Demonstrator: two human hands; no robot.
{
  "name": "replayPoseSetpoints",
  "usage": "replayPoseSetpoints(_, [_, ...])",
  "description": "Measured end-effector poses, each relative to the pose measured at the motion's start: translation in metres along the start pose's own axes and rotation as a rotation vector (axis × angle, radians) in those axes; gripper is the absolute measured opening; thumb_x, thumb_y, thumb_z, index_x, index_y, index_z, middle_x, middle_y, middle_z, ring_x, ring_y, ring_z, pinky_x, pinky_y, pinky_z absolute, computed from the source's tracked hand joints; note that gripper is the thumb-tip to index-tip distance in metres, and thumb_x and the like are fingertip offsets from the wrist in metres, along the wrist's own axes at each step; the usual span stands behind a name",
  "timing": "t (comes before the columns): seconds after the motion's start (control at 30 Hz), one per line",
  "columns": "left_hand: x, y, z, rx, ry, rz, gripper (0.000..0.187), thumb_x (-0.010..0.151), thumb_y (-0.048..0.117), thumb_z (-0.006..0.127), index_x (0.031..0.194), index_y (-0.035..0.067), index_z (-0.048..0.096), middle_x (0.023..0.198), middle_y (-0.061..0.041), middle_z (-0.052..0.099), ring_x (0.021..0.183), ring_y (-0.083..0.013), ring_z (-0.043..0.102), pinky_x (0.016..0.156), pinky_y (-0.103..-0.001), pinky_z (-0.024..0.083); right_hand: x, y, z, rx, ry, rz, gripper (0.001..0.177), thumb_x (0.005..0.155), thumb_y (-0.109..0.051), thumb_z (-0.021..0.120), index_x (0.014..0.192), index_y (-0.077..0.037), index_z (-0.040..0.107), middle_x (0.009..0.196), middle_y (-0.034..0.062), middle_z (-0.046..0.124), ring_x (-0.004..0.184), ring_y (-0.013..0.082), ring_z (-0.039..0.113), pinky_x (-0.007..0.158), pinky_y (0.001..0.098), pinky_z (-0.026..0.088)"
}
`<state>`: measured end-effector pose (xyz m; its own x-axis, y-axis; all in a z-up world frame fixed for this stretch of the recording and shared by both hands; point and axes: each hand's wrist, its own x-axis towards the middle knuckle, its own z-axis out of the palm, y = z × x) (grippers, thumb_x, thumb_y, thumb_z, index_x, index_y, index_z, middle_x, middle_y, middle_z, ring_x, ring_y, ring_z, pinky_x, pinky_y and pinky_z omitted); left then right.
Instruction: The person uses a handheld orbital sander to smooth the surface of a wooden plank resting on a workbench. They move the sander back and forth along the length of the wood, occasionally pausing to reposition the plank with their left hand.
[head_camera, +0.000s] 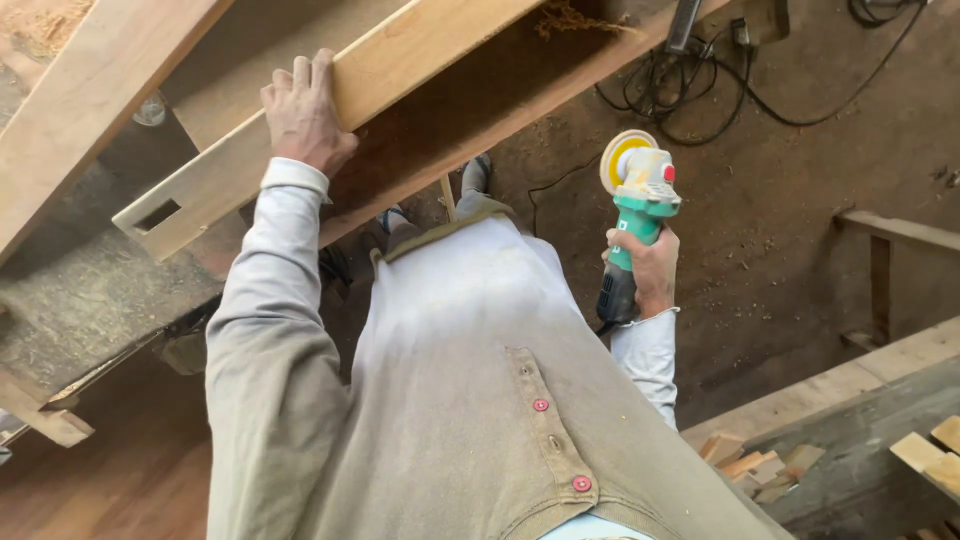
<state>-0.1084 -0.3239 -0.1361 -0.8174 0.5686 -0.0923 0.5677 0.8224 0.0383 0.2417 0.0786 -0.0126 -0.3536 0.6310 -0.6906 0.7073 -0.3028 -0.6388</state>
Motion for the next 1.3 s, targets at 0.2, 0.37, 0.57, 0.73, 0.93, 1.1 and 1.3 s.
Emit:
replayPoseSetpoints(0.2, [-0.021,0.016,0.017,-0.037,0.026,-0.008,0.109,0.056,0.023,0.099,0.155,0.015,0.053,0.126,-0.010,0.062,0.107,-0.0320,0.060,0.083,-0.047,0.051,-0.016,0.002,0.013,-0.081,-0.021,-0.052,0.034,0.080,-0.017,0.093,0.102,-0.002,0.071,0.077,0.0123,0.075,0.056,0.0224,0.073,0.052,0.0358,0.061])
replayPoseSetpoints(0.37, [-0.021,0.016,0.044,-0.153,0.065,-0.005,0.111,0.058,0.023,0.099,0.159,0.014,0.054,0.133,-0.012,0.065,0.110,-0.0305,0.059,0.092,-0.045,0.047,-0.048,-0.006,0.048,-0.103,-0.051,-0.115,0.038,0.080,-0.016,0.093,0.107,-0.003,0.069,0.081,0.0114,0.074,0.057,0.0221,0.073,0.052,0.0364,0.061])
replayPoseSetpoints(0.57, [-0.075,0.018,0.003,-0.209,-0.032,-0.112,0.148,0.080,0.050,0.111,0.188,0.024,0.014,0.177,-0.014,0.047,0.166,-0.0377,0.044,0.133,-0.070,0.032,-0.092,-0.020,0.112,-0.171,-0.140,-0.221,0.040,0.083,-0.013,0.091,0.116,0.000,0.072,0.083,0.0132,0.074,0.060,0.0234,0.075,0.057,0.0368,0.065])
replayPoseSetpoints(0.73, [-0.233,-0.035,0.002,-0.090,-0.181,-0.543,0.133,0.124,0.086,0.104,0.197,0.026,0.011,0.205,-0.004,0.007,0.189,-0.0401,0.002,0.152,-0.074,0.005,-0.125,-0.026,0.182,-0.314,-0.257,-0.354,0.037,0.088,-0.010,0.093,0.113,-0.001,0.068,0.088,0.0131,0.074,0.064,0.0251,0.078,0.055,0.0379,0.065])
replayPoseSetpoints(0.93, [-0.376,-0.051,0.048,-0.684,0.311,-0.992,0.115,0.106,0.041,0.101,0.193,0.017,0.029,0.197,-0.016,0.026,0.182,-0.0453,0.024,0.148,-0.063,0.028,-0.108,0.011,0.260,-0.559,-0.487,-0.685,0.066,0.086,-0.028,0.112,0.135,-0.005,0.074,0.110,0.0180,0.079,0.104,0.0241,0.078,0.092,0.0509,0.066])
replayPoseSetpoints(1.1, [-0.354,-0.011,-0.017,-1.401,0.181,-0.845,0.097,0.103,0.058,0.092,0.178,0.012,0.052,0.172,-0.024,0.063,0.163,-0.0464,0.057,0.136,-0.060,0.047,-0.155,0.005,0.341,-0.608,-0.626,-0.730,0.056,0.087,-0.021,0.110,0.126,-0.007,0.072,0.101,0.0141,0.076,0.095,0.0235,0.081,0.083,0.0463,0.065])
replayPoseSetpoints(1.3, [-0.307,-0.002,-0.070,-2.041,0.006,-0.824,0.092,0.106,0.070,0.082,0.171,0.009,0.058,0.165,-0.023,0.071,0.159,-0.0398,0.064,0.135,-0.053,0.055,-0.186,0.016,0.392,-0.680,-0.752,-0.828,0.057,0.091,-0.026,0.108,0.130,-0.005,0.072,0.104,0.0173,0.073,0.102,0.0232,0.074,0.082,0.0492,0.060])
